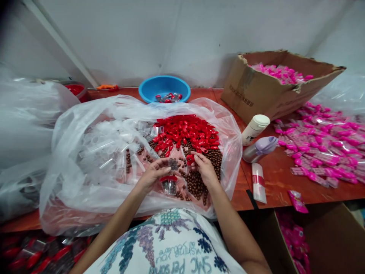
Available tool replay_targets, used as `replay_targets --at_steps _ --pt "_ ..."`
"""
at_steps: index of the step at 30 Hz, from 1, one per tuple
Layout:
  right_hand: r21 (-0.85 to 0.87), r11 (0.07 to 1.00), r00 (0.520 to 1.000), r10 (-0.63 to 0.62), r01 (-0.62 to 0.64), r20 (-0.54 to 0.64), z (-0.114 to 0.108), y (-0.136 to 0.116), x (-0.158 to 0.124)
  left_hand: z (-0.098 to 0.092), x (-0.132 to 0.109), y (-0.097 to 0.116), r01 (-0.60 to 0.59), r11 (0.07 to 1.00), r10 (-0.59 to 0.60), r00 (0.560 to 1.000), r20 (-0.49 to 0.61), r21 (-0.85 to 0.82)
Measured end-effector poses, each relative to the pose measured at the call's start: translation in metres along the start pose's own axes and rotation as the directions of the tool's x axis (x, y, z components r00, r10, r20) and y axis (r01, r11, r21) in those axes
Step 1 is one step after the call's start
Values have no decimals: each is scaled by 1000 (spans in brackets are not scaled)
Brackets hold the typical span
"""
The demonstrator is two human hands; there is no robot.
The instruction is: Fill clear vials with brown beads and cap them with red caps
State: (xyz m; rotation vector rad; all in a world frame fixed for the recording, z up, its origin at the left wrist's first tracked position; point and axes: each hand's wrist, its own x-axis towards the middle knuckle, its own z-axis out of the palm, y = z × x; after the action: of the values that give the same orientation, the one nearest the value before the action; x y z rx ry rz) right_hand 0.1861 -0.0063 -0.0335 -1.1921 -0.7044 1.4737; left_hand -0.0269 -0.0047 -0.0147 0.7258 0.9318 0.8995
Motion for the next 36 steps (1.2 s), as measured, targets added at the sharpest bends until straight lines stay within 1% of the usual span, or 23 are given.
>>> replay_targets --at_steps 2,6,11,13,18,21,24,28,32,36 --pt "29 999 999 42 -42 7 0 1 1 -1 1 -1 25 999 -26 1000 -11 -40" --pt "37 997 998 67 -68 8 0 6 3 -2 1 -1 82 993 -85 996 -27 -80" --pt "98 991 996 91 -92 13 3 6 2 2 -6 7 84 994 -84 996 10 -62" --pt "141 983 993 112 -117 44 5 4 0 4 -10 10 95 994 -93 995 23 -54" --pt "220 946 968 208 -236 143 6 -2 -5 3 -15 13 137 988 -138 990 -12 -74" --pt "249 927 953 241 -282 183 6 -3 -7 1 -17 14 143 985 -141 990 28 -95" --pt "265 918 947 245 -296 209 8 0 -10 1 -18 15 142 985 -137 989 59 -102" --pt "242 925 943 239 -294 232 9 6 -11 1 -18 14 122 989 -119 992 44 -84" --pt "242 930 950 227 -277 216 9 9 -12 1 -15 10 123 991 -120 991 54 -55" --pt "259 931 961 219 -257 168 9 8 -13 4 -13 6 134 990 -132 989 60 -32"
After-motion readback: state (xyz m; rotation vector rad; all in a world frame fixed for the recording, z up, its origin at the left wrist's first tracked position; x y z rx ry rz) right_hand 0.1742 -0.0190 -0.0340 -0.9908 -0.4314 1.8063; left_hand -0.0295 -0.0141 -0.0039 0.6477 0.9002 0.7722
